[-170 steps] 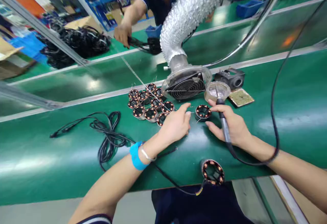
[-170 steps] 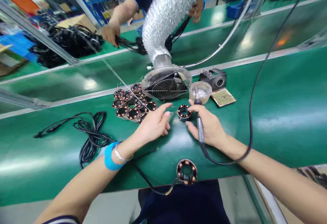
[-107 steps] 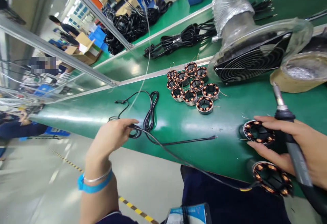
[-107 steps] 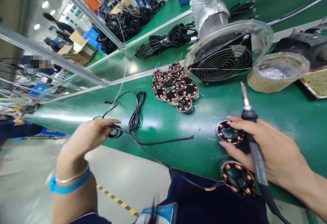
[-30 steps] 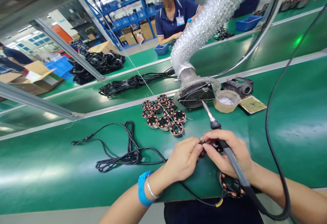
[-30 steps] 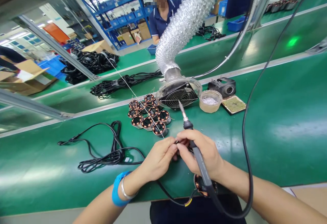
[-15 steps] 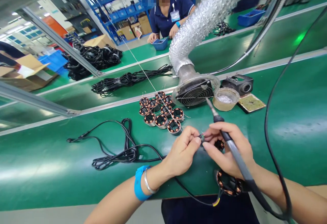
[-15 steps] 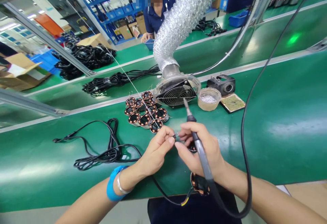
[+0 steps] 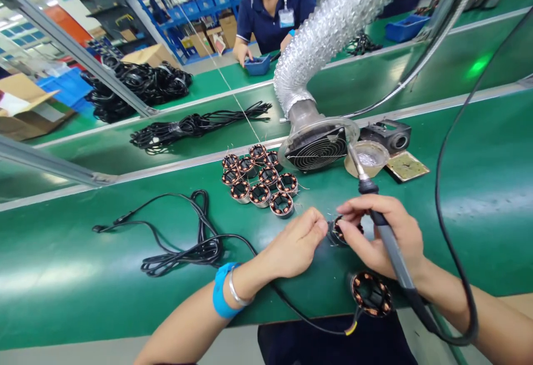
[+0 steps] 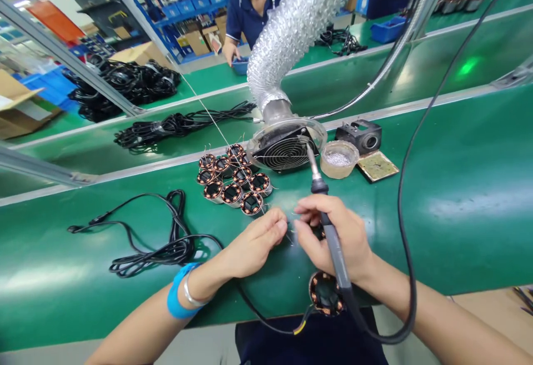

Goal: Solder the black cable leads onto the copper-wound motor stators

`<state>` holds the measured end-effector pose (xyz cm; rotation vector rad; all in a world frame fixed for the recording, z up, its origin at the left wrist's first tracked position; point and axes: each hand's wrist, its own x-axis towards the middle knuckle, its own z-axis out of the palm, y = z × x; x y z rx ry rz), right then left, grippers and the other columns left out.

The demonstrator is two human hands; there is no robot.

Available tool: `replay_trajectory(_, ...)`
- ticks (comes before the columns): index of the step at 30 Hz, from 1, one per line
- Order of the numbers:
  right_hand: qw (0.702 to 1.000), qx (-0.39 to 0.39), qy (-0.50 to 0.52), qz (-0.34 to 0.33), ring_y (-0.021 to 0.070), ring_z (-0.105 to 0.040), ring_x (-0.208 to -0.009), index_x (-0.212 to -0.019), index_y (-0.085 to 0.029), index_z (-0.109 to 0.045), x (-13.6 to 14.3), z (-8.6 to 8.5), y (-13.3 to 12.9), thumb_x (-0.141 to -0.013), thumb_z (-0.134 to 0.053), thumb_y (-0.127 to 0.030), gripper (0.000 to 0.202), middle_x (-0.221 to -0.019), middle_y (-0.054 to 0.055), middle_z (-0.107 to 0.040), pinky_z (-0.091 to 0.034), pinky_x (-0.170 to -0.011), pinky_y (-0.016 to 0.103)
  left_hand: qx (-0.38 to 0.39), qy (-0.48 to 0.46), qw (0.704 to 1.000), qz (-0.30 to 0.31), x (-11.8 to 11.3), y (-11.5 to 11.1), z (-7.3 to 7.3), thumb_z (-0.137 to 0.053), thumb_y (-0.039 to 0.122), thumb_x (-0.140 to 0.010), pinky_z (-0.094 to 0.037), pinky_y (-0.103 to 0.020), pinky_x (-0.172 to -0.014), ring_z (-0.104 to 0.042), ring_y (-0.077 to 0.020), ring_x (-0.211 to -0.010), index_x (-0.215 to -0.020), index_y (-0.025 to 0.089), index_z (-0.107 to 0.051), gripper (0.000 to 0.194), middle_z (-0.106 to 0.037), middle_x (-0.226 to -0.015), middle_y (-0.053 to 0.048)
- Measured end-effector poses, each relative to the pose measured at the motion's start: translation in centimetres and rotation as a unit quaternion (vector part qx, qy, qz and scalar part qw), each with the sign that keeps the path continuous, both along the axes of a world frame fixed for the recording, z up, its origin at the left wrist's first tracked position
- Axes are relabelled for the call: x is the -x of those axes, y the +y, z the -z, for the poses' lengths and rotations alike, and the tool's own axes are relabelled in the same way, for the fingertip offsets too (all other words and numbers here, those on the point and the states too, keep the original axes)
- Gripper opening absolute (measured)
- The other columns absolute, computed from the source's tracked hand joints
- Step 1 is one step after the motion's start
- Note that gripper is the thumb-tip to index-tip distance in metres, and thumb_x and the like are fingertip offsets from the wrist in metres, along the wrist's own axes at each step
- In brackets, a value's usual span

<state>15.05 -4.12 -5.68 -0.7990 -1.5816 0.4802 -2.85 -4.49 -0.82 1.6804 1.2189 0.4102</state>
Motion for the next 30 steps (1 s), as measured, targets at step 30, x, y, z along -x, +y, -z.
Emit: replay_trajectory(30, 0.994, -0.044, -0.093, -0.029, 0.0147, -0.071, -0.076, -0.126, -0.028, -0.057, -1.5, -0.4, 1.2, -0.09, -0.059, -0.008, 0.04, -0.095, 0.0, -0.074, -0.061, -0.07, 0.027, 0.109, -0.173, 0.971, -0.123, -0.2, 1.8, 1.5, -0.062, 0.05, -0.079, -0.022, -0.022, -0.05, -0.027, -0.0068, -0.05, -0.074, 0.018, -0.048, 0.035, -0.036, -0.055, 0.008)
